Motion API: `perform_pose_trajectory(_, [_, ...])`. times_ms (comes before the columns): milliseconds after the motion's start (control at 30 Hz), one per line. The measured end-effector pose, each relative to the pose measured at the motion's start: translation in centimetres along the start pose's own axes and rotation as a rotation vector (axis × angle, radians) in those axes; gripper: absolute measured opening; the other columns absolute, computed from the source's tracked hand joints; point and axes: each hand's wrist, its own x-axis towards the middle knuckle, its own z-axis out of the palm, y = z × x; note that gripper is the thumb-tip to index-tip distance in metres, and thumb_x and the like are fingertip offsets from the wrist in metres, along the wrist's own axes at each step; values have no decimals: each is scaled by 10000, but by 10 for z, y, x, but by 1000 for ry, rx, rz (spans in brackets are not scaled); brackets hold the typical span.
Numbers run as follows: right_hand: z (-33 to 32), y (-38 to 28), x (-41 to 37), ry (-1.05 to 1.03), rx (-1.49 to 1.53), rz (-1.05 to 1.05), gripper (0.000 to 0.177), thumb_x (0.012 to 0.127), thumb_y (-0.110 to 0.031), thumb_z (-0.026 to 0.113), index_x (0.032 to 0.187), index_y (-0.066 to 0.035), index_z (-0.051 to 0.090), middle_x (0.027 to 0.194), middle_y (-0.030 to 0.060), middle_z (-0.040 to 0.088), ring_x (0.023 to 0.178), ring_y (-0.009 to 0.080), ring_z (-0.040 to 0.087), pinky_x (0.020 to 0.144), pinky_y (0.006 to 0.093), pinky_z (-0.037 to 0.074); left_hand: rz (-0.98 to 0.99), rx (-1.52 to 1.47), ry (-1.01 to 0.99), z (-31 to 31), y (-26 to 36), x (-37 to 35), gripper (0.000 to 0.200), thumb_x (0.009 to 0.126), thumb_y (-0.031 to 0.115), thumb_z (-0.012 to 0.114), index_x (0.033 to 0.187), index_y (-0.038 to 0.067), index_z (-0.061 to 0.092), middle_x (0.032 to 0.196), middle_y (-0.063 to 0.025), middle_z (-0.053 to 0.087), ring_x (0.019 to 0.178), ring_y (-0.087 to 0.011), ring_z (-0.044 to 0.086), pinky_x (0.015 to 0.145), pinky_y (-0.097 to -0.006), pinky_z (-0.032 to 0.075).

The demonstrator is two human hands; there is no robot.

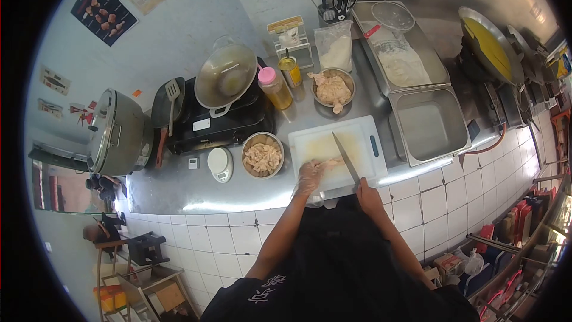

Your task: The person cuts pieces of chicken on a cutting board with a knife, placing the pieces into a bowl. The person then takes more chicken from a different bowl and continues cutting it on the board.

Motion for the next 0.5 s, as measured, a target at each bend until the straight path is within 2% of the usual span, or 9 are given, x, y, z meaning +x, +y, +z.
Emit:
perform_pose_trajectory(100, [-2, -2, 1, -10, -88, 50, 223, 1035, -247, 470, 1143, -54, 438, 780, 317, 657, 777, 547, 642, 696, 664, 477, 199, 185, 143, -5, -22, -7, 241, 907, 277, 688, 895, 44, 751, 810, -183, 721, 729, -357, 697, 674, -435, 541])
perform_pose_trajectory(200, [-4, -7, 1, -13, -82, 61, 222, 1030, -281, 480, 1102, -76, 435, 796, 304, 664, 794, 540, 649, 711, 651, 499, 91, 295, 294, -9, -52, -9, 193, 906, 206, 647, 853, 34, 717, 845, -196, 723, 809, -388, 701, 718, -451, 545])
perform_pose_trajectory(233, [-6, -8, 1, -13, -68, 48, 224, 1030, -278, 480, 1103, -72, 434, 791, 303, 663, 790, 538, 650, 709, 651, 498, 48, 320, 325, -18, -47, -14, 132, 887, 144, 614, 884, 43, 699, 848, -186, 713, 856, -372, 692, 755, -453, 542])
perform_pose_trajectory(333, [-10, -9, -3, 0, -35, 9, 228, 1028, -268, 478, 1104, -58, 433, 779, 297, 662, 775, 535, 650, 702, 651, 498, 188, 441, 364, -41, -21, -32, 143, 846, 121, 622, 951, 68, 704, 877, -176, 699, 874, -369, 676, 798, -443, 543])
perform_pose_trajectory(367, [-10, -10, -6, 5, -24, -3, 230, 1027, -264, 478, 1104, -52, 433, 775, 295, 662, 769, 534, 650, 700, 651, 497, 229, 577, 341, -45, 3, -44, 194, 821, 120, 627, 999, 70, 689, 955, -163, 682, 924, -341, 663, 820, -427, 546])
perform_pose_trajectory(467, [-17, -20, -15, -22, -44, -78, 205, 1030, -223, 469, 1110, -38, 430, 724, 298, 644, 720, 531, 639, 648, 649, 481, 494, 618, 220, -25, 25, -42, 200, 857, 143, 615, 1030, 65, 680, 1039, -164, 671, 977, -317, 648, 853, -404, 541])
perform_pose_trajectory(500, [-14, -18, -15, -47, -76, -56, 210, 1026, -223, 472, 1114, -37, 431, 722, 299, 644, 720, 529, 641, 652, 650, 483, 506, 567, 165, -14, 24, -38, 213, 858, 150, 627, 1045, 58, 672, 1067, -164, 656, 1008, -324, 626, 884, -413, 525])
